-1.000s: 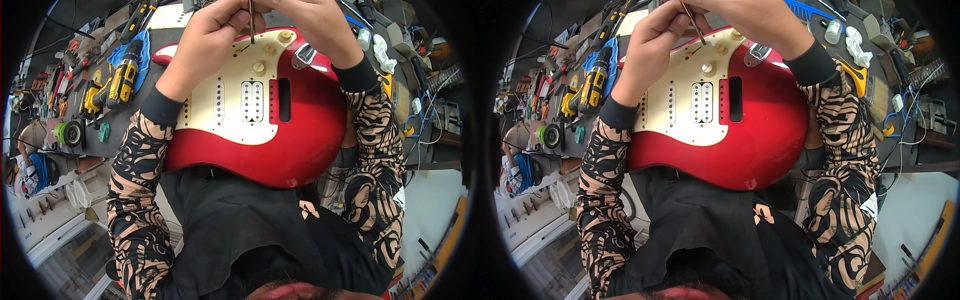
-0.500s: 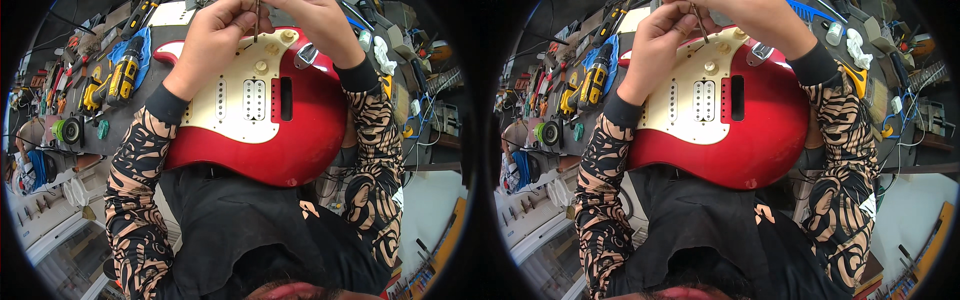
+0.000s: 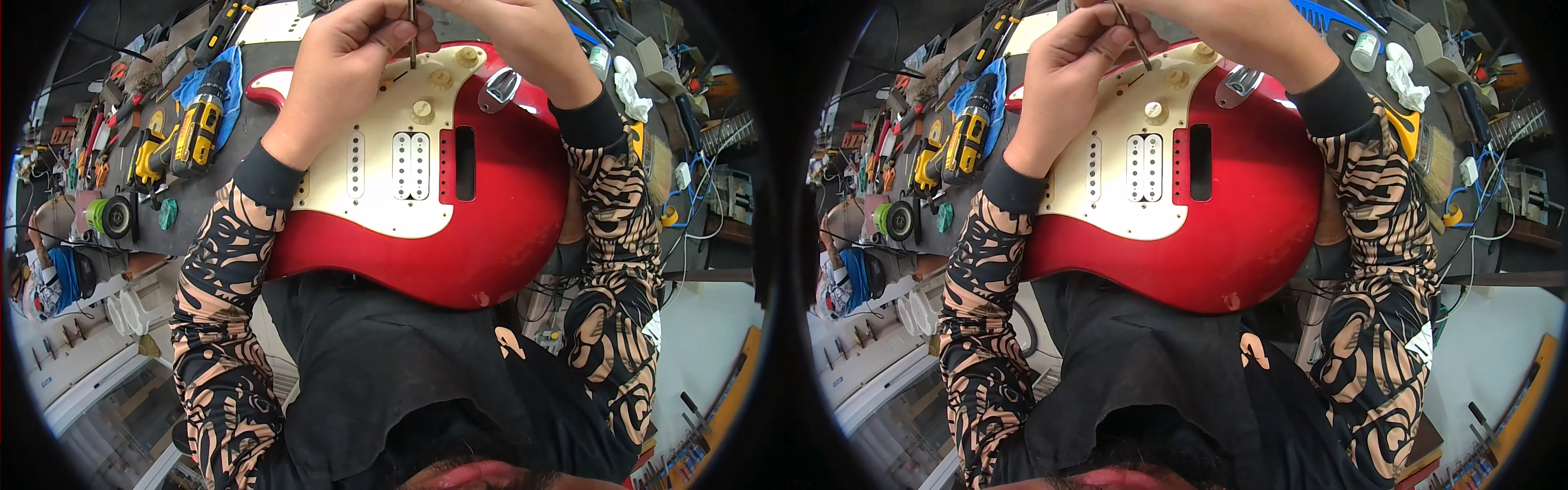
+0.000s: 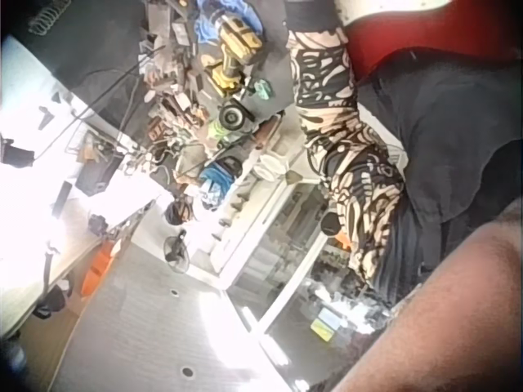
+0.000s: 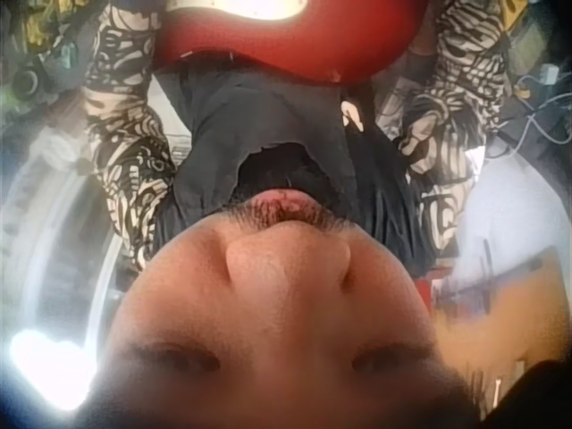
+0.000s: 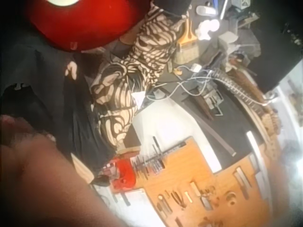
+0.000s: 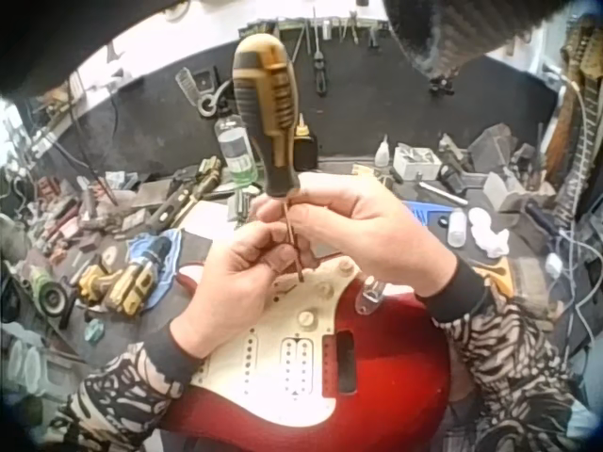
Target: The person works on a red electric guitar body, using a screwdriver to adjust the control plate and a cordless drill to sand a small wooden block. They also use a green polishing compound on the drill bit and a blue cloth to wipe the tool.
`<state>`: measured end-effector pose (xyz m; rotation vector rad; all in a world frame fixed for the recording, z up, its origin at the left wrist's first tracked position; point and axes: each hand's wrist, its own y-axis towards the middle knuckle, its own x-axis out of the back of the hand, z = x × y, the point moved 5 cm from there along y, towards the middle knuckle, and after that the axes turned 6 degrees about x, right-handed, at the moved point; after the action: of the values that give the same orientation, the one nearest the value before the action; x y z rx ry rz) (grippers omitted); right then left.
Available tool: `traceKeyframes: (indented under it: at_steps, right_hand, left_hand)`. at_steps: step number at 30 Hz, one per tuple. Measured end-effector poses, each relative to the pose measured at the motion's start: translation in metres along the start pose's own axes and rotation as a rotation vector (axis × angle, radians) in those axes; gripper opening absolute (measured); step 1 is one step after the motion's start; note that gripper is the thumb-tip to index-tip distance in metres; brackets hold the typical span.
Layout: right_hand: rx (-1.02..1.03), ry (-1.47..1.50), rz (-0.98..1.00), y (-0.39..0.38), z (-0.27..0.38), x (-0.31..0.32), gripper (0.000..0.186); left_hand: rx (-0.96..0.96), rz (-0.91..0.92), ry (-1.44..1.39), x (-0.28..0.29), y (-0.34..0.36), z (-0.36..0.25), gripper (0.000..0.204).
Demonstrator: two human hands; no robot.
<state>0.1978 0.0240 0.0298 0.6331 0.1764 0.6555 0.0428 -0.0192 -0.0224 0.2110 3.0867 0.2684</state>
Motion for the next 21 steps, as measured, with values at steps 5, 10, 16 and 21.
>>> traceKeyframes:
  at_steps: [5,10,16,21]
  right_hand:
    - [-0.058,0.026,0.188,0.008,-0.011,0.018,0.014]
    - [-0.014,-0.075,0.249,0.009,-0.011,0.016,0.020]
    - [0.249,-0.294,0.225,0.014,0.063,0.015,0.038]
    - [0.249,-0.528,0.231,0.001,0.110,0.022,0.035]
  left_hand:
    - [-0.063,0.037,0.062,-0.005,-0.003,-0.012,0.023]
    - [-0.033,-0.082,0.068,-0.016,-0.004,-0.019,0.020]
    - [-0.060,-0.117,0.171,-0.001,-0.005,0.003,0.008]
    - [-0.141,0.022,0.247,-0.006,0.009,0.005,0.011]
